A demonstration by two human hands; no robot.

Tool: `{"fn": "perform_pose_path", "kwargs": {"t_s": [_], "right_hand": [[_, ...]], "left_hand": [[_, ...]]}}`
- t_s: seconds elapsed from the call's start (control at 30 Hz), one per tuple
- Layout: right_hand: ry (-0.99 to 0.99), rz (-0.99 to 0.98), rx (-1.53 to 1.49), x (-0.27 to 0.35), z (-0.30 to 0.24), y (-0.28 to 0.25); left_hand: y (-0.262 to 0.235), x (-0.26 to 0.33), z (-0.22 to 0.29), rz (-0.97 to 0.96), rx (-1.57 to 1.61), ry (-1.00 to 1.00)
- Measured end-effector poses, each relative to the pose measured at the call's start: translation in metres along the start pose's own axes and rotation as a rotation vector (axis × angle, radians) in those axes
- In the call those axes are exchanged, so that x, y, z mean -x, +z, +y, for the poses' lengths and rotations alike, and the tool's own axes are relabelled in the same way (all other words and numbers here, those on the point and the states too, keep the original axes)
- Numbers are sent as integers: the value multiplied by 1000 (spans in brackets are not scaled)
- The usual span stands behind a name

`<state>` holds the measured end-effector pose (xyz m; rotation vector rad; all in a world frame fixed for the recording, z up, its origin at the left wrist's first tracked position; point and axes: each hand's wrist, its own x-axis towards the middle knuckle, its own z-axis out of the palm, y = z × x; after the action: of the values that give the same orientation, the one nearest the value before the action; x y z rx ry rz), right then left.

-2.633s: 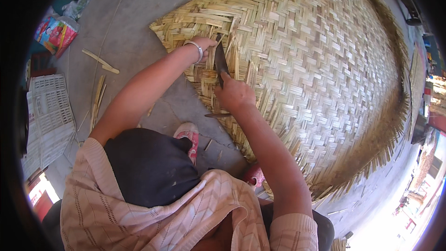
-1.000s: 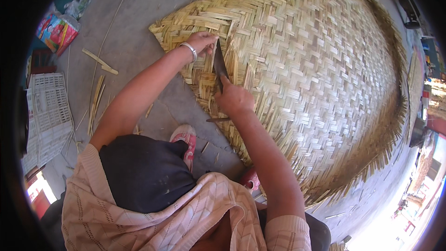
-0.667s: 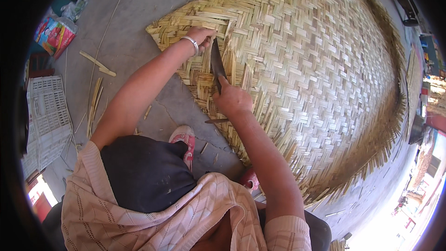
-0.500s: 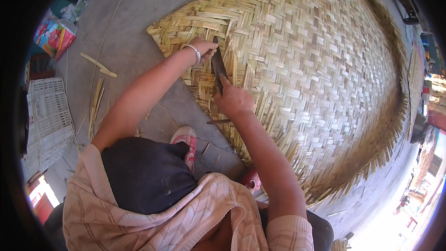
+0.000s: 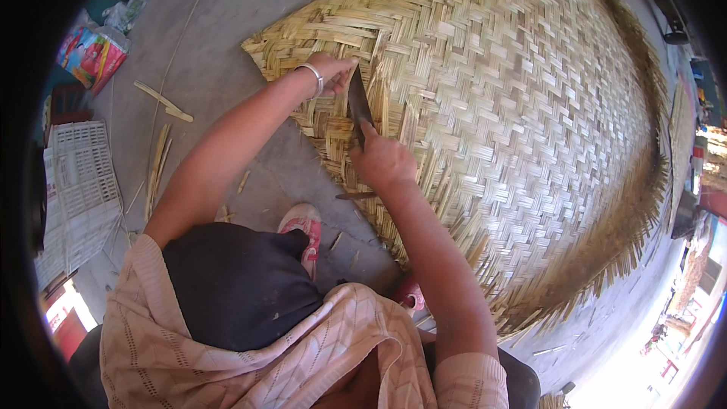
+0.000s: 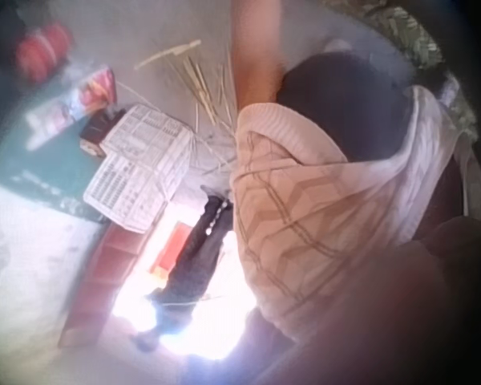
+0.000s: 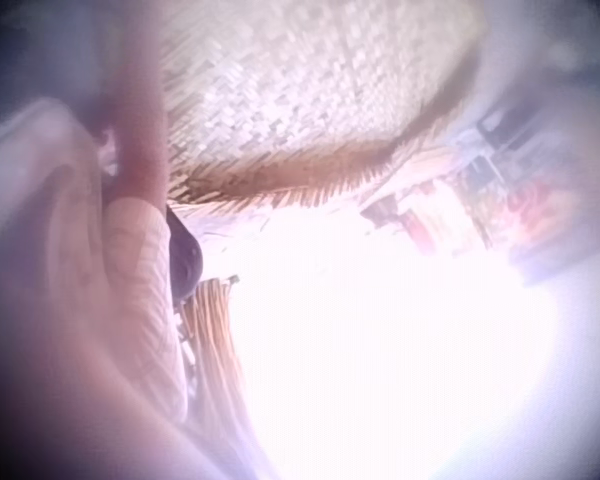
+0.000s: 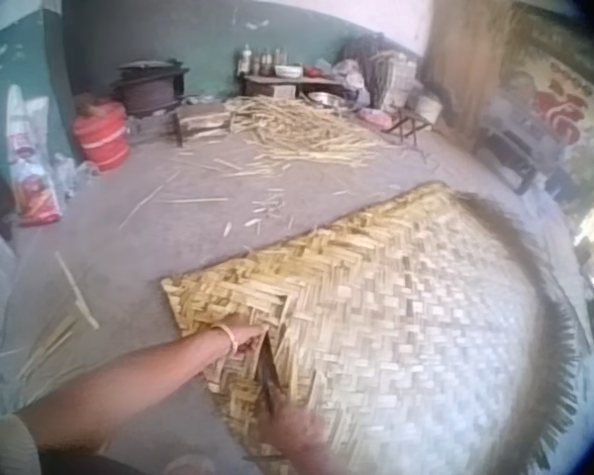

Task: The person uses a curved knife to trim the edges of a large woven mat on the floor. They repeatedly cut protruding strands and occasionally adjust the mat's position to continue trimming.

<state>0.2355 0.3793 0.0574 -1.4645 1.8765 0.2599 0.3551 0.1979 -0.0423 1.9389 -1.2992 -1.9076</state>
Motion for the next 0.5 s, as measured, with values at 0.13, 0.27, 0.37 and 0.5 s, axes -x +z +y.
{"fn": "perform_pose_path", "kwargs": {"t_s": [0.13,0.27,0.37,0.5], "right_hand": [[-11,-35,-79,3,1,-11],[-1,-59,-130,7,-1,-20],[12,-89,-157,15,-1,-24],[8,-108,-197,33,6,-23]], "left_hand": [[-4,10,-15,-99,-12,125],[-10,8,-24,-144,77,170],[-15,7,-31,-172,130,200],[-13,5,-34,-147,153,193]]}}
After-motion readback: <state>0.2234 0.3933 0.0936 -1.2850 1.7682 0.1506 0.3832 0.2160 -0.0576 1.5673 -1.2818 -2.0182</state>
